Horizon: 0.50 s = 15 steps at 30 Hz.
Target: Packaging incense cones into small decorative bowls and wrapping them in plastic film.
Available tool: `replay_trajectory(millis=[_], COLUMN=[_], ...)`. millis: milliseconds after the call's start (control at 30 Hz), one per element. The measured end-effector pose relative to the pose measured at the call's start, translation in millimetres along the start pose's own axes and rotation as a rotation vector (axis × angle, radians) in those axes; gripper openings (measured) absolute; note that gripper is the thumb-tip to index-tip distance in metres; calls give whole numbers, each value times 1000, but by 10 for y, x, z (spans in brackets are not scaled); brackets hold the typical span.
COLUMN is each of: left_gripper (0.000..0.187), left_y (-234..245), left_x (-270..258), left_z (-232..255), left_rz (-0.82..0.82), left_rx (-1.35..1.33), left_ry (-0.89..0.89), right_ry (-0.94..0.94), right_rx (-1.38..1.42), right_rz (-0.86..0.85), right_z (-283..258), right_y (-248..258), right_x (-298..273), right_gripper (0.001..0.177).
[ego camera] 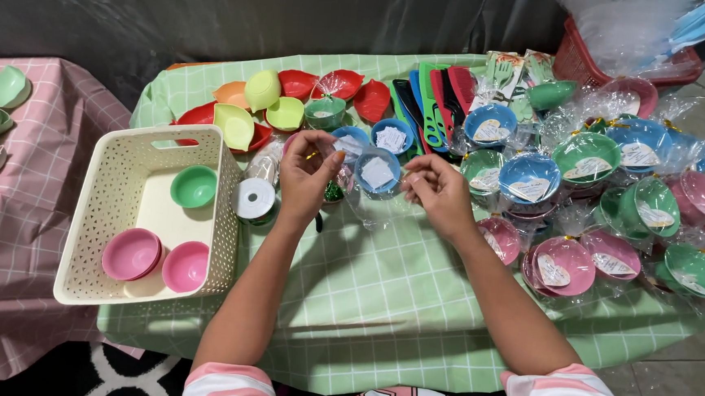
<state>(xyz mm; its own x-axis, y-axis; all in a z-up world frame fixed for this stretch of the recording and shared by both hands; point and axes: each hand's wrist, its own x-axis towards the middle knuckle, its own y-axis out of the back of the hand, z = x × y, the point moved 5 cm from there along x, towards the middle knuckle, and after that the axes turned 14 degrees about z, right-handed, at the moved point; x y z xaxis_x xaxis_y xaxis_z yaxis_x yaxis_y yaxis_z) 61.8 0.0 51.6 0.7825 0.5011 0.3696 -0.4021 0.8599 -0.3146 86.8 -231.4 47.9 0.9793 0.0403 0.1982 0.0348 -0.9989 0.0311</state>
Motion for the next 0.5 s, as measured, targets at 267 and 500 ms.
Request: replay_trajectory(millis=[267, 500], left_gripper=[14, 21], left_y=[-306, -87], left_x=[-284, -588], left_z=[64, 1010], left_rz=[-285, -113], left_rx=[-39, 557], left_ry=[77, -498], right_ry=[367, 328], right_rx=[42, 112], right_rz=[22, 90], right_z=[-296, -294], right_y=[-73, 205], right_x=[-82, -47], right_gripper=[34, 14])
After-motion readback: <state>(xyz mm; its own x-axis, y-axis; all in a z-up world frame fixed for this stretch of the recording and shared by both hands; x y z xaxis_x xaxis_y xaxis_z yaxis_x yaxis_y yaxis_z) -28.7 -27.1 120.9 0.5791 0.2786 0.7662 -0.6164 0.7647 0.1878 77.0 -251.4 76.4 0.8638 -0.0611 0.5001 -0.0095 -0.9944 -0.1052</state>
